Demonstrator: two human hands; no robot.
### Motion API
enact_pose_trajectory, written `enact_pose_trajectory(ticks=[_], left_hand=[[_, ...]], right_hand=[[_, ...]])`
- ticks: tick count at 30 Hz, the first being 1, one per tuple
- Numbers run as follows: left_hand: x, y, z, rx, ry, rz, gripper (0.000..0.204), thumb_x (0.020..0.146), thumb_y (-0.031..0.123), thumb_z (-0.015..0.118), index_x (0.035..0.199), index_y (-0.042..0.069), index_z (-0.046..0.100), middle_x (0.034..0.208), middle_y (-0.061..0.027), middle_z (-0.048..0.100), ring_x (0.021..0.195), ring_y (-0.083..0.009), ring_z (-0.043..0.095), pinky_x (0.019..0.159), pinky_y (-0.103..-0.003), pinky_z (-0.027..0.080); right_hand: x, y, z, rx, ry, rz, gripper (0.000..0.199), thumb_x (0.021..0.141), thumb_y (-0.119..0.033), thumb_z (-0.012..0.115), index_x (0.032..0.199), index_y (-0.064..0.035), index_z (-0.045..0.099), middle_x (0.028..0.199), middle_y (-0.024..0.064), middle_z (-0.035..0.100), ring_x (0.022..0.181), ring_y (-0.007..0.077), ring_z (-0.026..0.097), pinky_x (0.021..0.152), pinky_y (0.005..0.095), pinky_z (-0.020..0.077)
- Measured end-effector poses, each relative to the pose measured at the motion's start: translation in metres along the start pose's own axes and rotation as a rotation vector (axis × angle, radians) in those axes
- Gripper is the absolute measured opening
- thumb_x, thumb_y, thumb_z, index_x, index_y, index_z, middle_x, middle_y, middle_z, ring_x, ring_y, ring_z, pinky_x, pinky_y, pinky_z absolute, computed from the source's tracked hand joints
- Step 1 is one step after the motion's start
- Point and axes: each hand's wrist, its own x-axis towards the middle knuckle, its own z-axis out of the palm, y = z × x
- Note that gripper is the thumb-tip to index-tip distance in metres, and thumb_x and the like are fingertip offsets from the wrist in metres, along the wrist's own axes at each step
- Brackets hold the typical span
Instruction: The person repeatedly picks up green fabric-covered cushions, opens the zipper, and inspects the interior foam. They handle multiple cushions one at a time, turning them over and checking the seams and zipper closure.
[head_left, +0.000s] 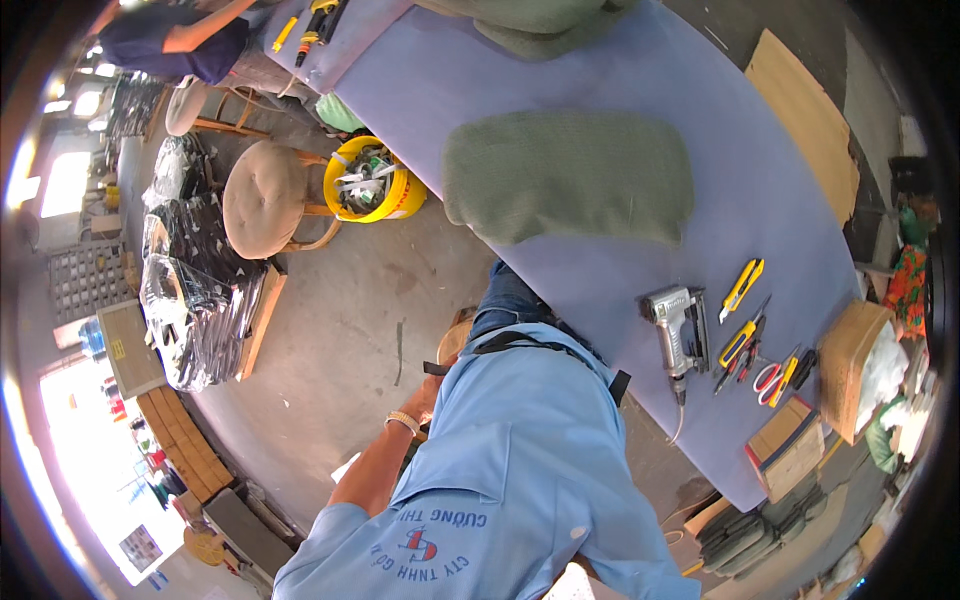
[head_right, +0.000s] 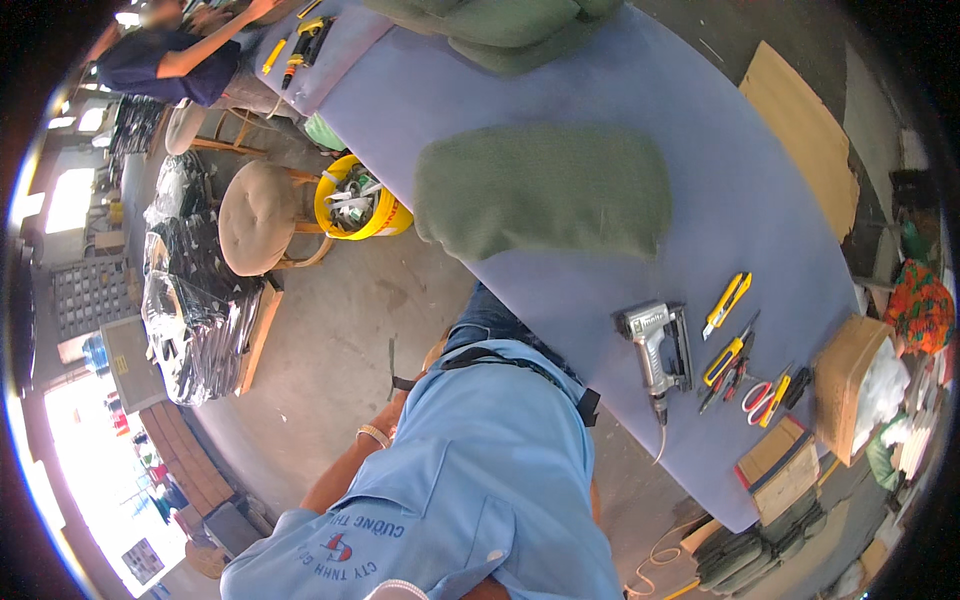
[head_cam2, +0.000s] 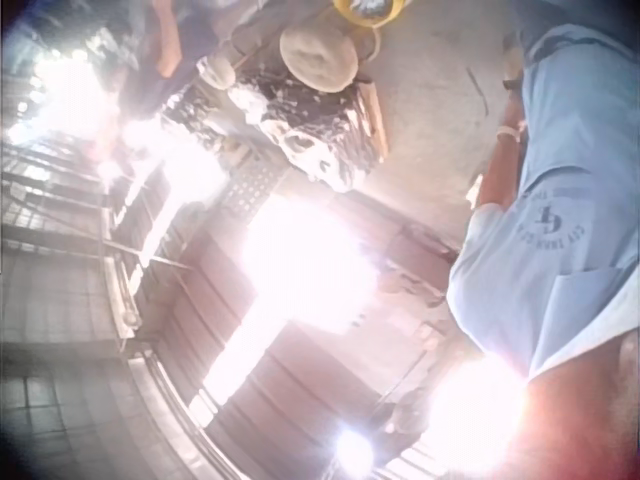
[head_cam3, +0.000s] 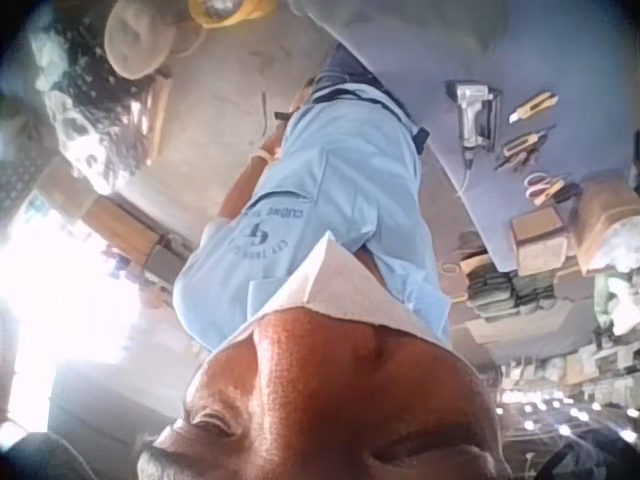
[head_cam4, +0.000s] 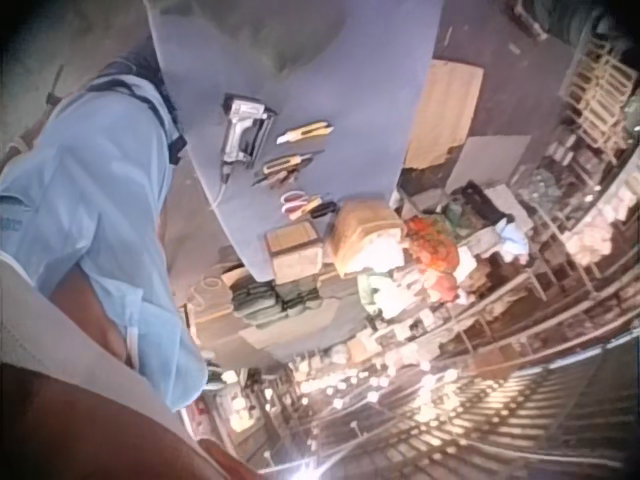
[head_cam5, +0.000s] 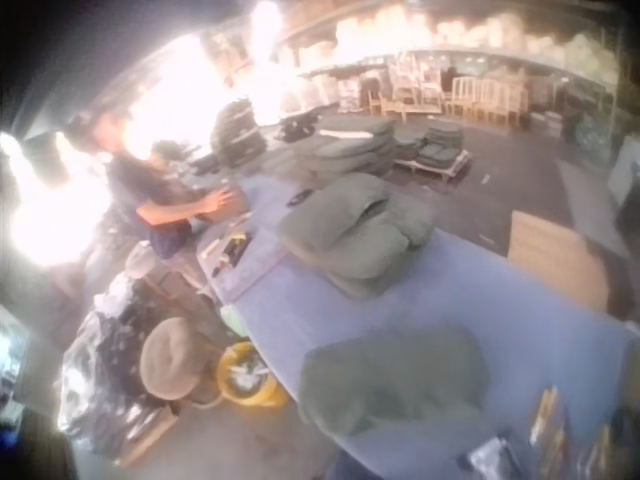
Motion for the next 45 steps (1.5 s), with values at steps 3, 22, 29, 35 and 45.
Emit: enact_pose_trajectory(ticks=[3, 22, 29, 35, 45], left_hand=[[-0.017, 0.028, -0.006, -0.054, -0.029, -0.135, 0.070, 0.101, 0.027, 0.064, 0.162, 0.010, 0.033, 0.155, -0.0078, 0.049, 0.135, -0.0141, 0.047, 0.114, -0.033, 0.039], [-0.002, -0.022, -0.024, 0.065, 0.001, -0.040, 0.080, 0.100, 0.034, 0.066, 0.163, 0.008, 0.025, 0.155, -0.0141, 0.049, 0.140, -0.0225, 0.048, 0.115, -0.035, 0.039], [0.011, -0.025, -0.038, 0.318, -0.137, 0.213, 0.079, 0.098, 0.029, 0.068, 0.162, 0.012, 0.024, 0.143, -0.0126, 0.059, 0.129, -0.0222, 0.056, 0.108, -0.034, 0.044], [0.006, -0.023, -0.048, 0.213, -0.137, 0.111, 0.080, 0.096, 0.022, 0.072, 0.162, 0.013, 0.028, 0.138, -0.0111, 0.062, 0.123, -0.0201, 0.058, 0.106, -0.034, 0.046], [0.120, -0.022, -0.184, 0.313, 0.249, 0.236, 0.070, 0.089, 0.011, 0.078, 0.152, 0.007, 0.047, 0.108, -0.0083, 0.071, 0.098, -0.0151, 0.066, 0.087, -0.034, 0.057]], right_hand=[[-0.009, 0.001, 0.007, 0.014, 0.005, 0.020, 0.024, 0.090, -0.011, 0.070, 0.112, -0.0009, 0.069, 0.095, 0.0095, 0.074, 0.082, 0.0183, 0.069, 0.079, 0.0315, 0.0538], [-0.025, 0.003, 0.026, 0.046, 0.019, 0.002, 0.027, 0.088, -0.009, 0.070, 0.113, -0.0008, 0.068, 0.096, 0.0091, 0.074, 0.081, 0.0194, 0.069, 0.079, 0.0315, 0.0538], [-0.029, 0.002, 0.034, 0.041, 0.021, -0.015, 0.028, 0.087, -0.008, 0.070, 0.114, -0.0008, 0.068, 0.096, 0.0089, 0.074, 0.081, 0.0198, 0.069, 0.079, 0.0314, 0.0539], [-0.028, -0.001, 0.038, 0.009, 0.003, -0.037, 0.028, 0.086, -0.008, 0.070, 0.114, -0.0007, 0.067, 0.096, 0.0088, 0.074, 0.081, 0.0201, 0.069, 0.079, 0.0314, 0.0539], [0.021, 0.004, -0.038, 0.524, -0.219, 0.038, 0.026, 0.085, -0.005, 0.068, 0.111, -0.0022, 0.068, 0.095, 0.0081, 0.073, 0.079, 0.0193, 0.067, 0.077, 0.0316, 0.0540]])
